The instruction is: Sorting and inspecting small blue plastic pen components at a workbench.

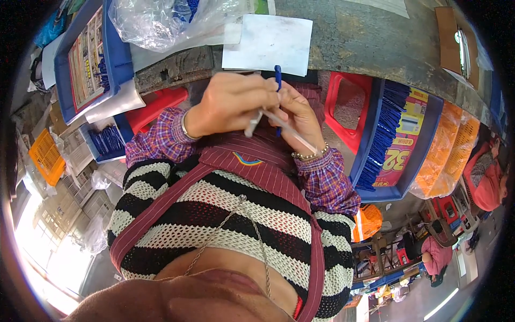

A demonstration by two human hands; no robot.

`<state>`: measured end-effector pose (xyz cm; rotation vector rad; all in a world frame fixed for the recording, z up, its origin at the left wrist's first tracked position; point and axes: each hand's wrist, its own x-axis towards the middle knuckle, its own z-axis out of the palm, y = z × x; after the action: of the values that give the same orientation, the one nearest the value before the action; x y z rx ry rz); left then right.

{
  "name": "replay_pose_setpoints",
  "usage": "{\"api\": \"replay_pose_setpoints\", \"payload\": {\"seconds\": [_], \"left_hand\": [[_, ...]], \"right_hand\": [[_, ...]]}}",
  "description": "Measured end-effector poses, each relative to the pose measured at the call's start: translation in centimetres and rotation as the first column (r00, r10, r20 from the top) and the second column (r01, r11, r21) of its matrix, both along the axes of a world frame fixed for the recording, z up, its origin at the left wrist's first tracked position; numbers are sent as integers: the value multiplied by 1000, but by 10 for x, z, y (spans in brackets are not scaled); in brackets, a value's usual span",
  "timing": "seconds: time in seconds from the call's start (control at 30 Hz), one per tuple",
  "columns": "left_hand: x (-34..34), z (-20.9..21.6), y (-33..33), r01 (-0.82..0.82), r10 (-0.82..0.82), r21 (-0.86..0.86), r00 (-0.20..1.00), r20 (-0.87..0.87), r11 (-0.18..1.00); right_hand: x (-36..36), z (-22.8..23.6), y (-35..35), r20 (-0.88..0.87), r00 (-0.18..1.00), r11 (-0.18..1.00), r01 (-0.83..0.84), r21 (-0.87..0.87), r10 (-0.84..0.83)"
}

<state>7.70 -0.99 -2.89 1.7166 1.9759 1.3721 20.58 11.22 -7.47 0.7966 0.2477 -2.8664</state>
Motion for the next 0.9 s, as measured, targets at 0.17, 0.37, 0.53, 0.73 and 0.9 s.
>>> {"api": "replay_pose_setpoints", "payload": {"seconds": [0.17,0.37,0.53,0.73,0.9], "left_hand": [[15,-9,-6,-4,20,77,976,-216,997],[20,-10,-8,30,-14,59,967,-254,998],[16,-10,-9,-5,16,61,984,-176,998],[14,-10,-10,-50,53,86,998,-33,995],[6,-10,-7,-145,132,49,970,202,988]], "right_hand": [[4,-8,2,56,998,995,-47,86,42],[2,-6,3,119,990,983,-91,159,73],[5,-11,7,77,994,984,-93,154,82],[2,-7,9,-35,994,993,-98,59,101],[-1,-1,9,-19,995,985,-95,145,98]]}}
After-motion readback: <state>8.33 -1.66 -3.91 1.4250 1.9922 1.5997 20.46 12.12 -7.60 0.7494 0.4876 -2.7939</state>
